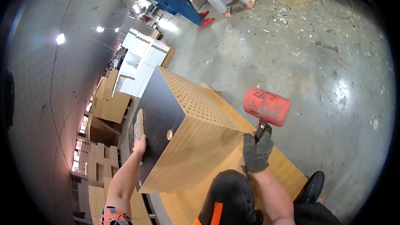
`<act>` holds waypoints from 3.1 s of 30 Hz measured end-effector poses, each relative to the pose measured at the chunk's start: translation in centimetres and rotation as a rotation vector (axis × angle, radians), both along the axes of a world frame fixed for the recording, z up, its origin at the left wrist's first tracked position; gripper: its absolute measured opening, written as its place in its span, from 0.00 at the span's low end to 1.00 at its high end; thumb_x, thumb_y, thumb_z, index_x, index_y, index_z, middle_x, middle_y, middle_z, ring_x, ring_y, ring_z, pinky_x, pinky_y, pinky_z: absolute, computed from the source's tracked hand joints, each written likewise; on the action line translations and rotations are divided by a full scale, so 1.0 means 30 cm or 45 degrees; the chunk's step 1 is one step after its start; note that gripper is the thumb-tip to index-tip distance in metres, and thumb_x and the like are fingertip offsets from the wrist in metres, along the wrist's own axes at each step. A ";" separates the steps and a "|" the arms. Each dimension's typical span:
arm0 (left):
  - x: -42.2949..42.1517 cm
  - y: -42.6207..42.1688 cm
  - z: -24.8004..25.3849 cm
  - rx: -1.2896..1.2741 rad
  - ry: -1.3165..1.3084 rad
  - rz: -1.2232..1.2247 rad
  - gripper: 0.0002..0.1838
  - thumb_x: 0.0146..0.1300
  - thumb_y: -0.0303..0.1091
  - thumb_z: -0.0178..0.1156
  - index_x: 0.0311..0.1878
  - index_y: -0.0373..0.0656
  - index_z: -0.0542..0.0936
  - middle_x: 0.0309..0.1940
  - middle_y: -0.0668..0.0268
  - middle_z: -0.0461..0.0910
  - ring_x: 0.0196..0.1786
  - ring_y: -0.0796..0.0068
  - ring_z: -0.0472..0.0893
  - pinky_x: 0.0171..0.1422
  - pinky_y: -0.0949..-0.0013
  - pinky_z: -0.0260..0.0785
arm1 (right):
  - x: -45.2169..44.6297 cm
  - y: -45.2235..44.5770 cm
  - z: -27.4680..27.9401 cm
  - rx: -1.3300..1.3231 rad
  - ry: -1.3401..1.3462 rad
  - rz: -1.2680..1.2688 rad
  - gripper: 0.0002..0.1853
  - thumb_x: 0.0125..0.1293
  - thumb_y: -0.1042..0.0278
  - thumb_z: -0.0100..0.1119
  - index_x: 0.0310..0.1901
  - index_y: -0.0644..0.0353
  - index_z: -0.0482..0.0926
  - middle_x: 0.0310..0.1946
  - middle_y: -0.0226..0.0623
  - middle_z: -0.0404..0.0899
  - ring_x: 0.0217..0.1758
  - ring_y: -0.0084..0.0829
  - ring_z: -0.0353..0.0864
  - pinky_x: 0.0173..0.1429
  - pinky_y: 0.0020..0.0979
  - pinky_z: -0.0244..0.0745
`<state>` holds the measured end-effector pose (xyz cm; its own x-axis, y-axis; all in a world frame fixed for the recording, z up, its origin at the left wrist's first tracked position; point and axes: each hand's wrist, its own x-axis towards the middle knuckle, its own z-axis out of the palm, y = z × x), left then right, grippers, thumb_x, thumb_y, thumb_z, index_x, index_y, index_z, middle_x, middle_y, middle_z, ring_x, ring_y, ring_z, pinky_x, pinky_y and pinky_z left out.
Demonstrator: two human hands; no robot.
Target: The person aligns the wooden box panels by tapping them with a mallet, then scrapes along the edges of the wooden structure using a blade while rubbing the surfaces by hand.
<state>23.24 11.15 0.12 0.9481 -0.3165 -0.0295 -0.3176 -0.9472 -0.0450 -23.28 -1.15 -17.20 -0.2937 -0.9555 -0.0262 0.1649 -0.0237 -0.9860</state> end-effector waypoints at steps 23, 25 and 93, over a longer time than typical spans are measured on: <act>-0.068 0.296 0.195 -0.136 -0.445 0.044 0.45 0.60 0.68 0.55 0.53 0.23 0.78 0.56 0.30 0.73 0.61 0.35 0.75 0.69 0.49 0.65 | 0.002 0.061 -0.010 0.261 -0.095 0.178 0.21 0.60 0.76 0.58 0.57 0.63 0.72 0.35 0.39 0.78 0.31 0.30 0.78 0.40 0.35 0.75; -0.010 0.366 0.148 -0.068 -0.450 0.030 0.46 0.60 0.68 0.54 0.53 0.22 0.78 0.55 0.29 0.74 0.60 0.35 0.75 0.69 0.50 0.66 | 0.003 0.063 0.009 0.330 -0.156 0.167 0.21 0.60 0.75 0.57 0.57 0.63 0.72 0.33 0.38 0.78 0.29 0.30 0.78 0.39 0.35 0.75; -0.132 0.018 0.056 -0.926 0.010 -0.124 0.14 0.61 0.28 0.65 0.45 0.42 0.69 0.23 0.70 0.72 0.19 0.80 0.69 0.19 0.71 0.61 | -0.153 0.160 -0.531 0.420 1.168 0.371 0.34 0.53 0.59 0.66 0.62 0.64 0.74 0.51 0.49 0.79 0.54 0.50 0.75 0.64 0.46 0.68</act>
